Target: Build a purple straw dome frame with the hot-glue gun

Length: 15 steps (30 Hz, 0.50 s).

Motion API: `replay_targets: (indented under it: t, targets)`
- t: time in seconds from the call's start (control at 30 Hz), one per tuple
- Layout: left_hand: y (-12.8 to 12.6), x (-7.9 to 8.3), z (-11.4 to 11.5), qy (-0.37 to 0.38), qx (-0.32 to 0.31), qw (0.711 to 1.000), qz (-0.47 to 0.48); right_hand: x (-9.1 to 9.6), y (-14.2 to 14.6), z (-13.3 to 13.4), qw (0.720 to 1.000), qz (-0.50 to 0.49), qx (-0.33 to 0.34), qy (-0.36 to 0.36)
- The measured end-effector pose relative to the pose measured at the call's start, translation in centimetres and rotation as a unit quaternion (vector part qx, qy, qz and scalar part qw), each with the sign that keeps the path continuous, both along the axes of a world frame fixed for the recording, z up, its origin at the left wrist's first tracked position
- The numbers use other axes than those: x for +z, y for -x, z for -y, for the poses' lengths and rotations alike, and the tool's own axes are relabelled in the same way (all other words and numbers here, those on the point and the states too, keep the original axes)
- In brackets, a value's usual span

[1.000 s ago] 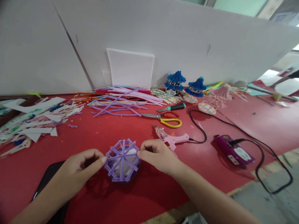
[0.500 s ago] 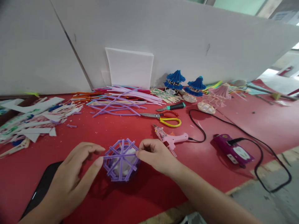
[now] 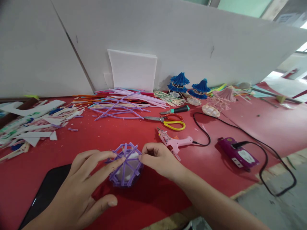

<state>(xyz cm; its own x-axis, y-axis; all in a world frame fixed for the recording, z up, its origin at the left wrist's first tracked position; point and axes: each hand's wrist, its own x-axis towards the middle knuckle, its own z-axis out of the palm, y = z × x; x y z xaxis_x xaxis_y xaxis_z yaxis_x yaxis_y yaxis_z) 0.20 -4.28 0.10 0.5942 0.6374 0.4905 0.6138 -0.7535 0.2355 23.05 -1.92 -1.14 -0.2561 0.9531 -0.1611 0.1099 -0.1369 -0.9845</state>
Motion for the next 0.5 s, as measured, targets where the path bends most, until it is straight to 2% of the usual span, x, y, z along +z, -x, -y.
replay_targets:
  t: [0.13,0.2,0.27,0.3,0.37,0.43,0.5]
  targets:
    - [-0.1,0.0,0.1,0.005,0.000,1.000,0.011,0.7,-0.5,0.0,0.999,0.020,0.014,-0.025]
    - [0.0,0.0,0.0,0.009,0.000,1.000,0.009,1.2,-1.3,0.0,0.994,0.067,-0.011,-0.085]
    - [0.2,-0.1,0.0,0.009,-0.007,1.000,-0.006,1.4,-2.9,0.0,0.972,0.148,-0.069,-0.167]
    - [0.2,-0.2,-0.1,0.008,-0.013,1.000,-0.017,1.3,-3.9,0.0,0.951,0.200,-0.101,-0.211]
    - [0.4,-0.2,-0.1,0.005,-0.024,0.999,-0.035,0.7,-6.3,-0.2,0.880,0.340,-0.135,-0.302]
    - [0.5,-0.2,-0.1,0.004,-0.023,0.999,-0.037,-0.4,-8.6,-0.3,0.813,0.443,-0.109,-0.361]
    - [0.6,-0.2,-0.1,0.003,-0.023,0.999,-0.038,-1.6,-10.5,-0.4,0.781,0.501,-0.066,-0.366]
